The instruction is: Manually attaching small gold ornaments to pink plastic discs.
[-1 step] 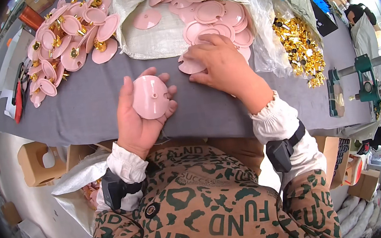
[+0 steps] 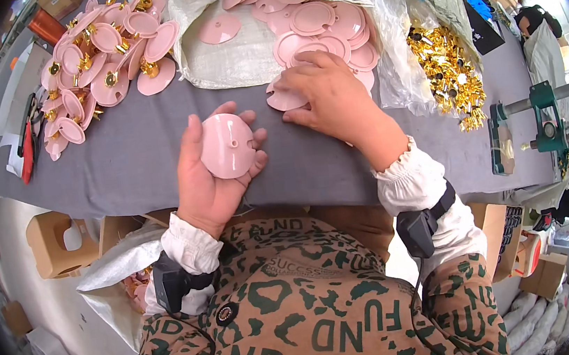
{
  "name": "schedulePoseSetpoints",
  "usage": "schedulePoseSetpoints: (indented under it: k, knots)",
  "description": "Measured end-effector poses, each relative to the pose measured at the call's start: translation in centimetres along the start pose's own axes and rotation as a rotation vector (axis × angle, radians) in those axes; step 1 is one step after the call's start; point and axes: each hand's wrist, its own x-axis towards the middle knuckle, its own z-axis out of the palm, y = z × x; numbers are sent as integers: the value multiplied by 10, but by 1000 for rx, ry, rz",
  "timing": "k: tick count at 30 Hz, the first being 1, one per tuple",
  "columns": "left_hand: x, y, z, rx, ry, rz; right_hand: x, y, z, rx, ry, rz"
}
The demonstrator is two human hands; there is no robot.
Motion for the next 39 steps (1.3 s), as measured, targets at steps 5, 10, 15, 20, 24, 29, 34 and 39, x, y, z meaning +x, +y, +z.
schedulePoseSetpoints:
  k: [5, 10, 15, 20, 24, 29, 34, 39]
  knots:
    - [2, -20, 3, 21, 45, -37, -19, -3, 17, 437, 255, 120]
    - [-3, -43, 20, -142, 71, -123, -53, -65, 31, 677, 477, -37]
    - [2, -45, -4, -91, -176, -214, -89, -48, 1, 439, 331, 69]
    - [9, -55, 9, 6, -154, -186, -123, 1, -9, 100, 280, 212]
    - [9, -68, 21, 101, -205, -235, -133, -14, -33, 698, 479, 480]
    - [5, -103, 49, 279, -202, -365, -135, -26, -26, 1263, 507, 573]
    - [28, -127, 62, 322, -319, -524, -162, -12, -33, 887, 495, 586]
    - [57, -147, 51, 214, -344, -548, -192, 83, -56, 84, 718, 795]
